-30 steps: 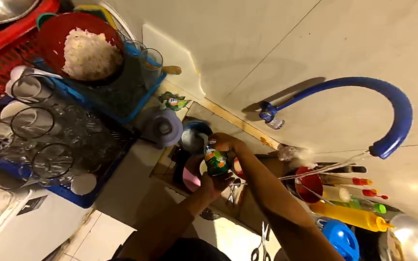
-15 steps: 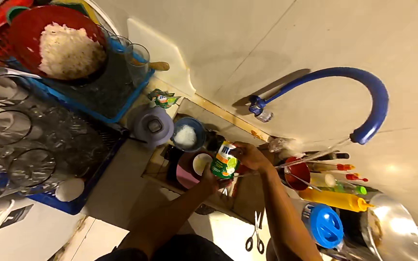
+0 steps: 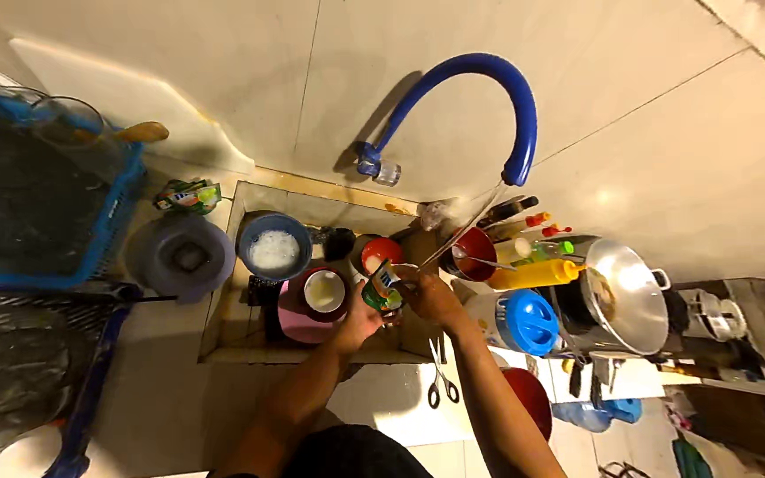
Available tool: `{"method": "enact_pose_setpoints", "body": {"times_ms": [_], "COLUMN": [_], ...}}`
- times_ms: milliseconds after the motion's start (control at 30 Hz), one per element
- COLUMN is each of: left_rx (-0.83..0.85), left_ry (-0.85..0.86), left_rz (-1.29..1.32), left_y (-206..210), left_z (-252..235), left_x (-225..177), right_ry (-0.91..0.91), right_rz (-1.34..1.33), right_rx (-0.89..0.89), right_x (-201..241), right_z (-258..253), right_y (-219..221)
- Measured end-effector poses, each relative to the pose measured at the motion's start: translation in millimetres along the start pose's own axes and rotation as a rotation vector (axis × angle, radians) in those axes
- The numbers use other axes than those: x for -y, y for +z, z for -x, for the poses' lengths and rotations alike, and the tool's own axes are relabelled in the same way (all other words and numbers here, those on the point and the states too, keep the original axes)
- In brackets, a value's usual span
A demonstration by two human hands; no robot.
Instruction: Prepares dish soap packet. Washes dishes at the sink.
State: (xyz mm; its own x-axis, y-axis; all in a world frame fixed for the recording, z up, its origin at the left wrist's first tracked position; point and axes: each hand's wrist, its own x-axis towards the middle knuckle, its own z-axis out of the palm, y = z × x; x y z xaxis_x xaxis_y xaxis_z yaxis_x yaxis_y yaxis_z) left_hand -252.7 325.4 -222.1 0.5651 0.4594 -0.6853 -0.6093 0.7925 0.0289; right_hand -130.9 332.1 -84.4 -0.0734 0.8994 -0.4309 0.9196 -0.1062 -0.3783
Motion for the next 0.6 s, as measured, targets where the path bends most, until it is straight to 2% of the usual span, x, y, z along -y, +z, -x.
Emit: {"method": "enact_pose_setpoints", "body": {"times_ms": [467, 600], "left_rx": [-0.005, -0.021], "left_ry": [-0.013, 0.033], "left_rz": [-0.055, -0.123], "left_y": [-1, -13], "left_z": [3, 7], "left_x": [0, -8], "right_ry": [0.022, 0.053], "right_rz": [0.022, -0.028], "right_rx": [0.011, 0.104], "right_x": [1, 16], "right_z": [9, 14], "right_y": [-1, 6]}}
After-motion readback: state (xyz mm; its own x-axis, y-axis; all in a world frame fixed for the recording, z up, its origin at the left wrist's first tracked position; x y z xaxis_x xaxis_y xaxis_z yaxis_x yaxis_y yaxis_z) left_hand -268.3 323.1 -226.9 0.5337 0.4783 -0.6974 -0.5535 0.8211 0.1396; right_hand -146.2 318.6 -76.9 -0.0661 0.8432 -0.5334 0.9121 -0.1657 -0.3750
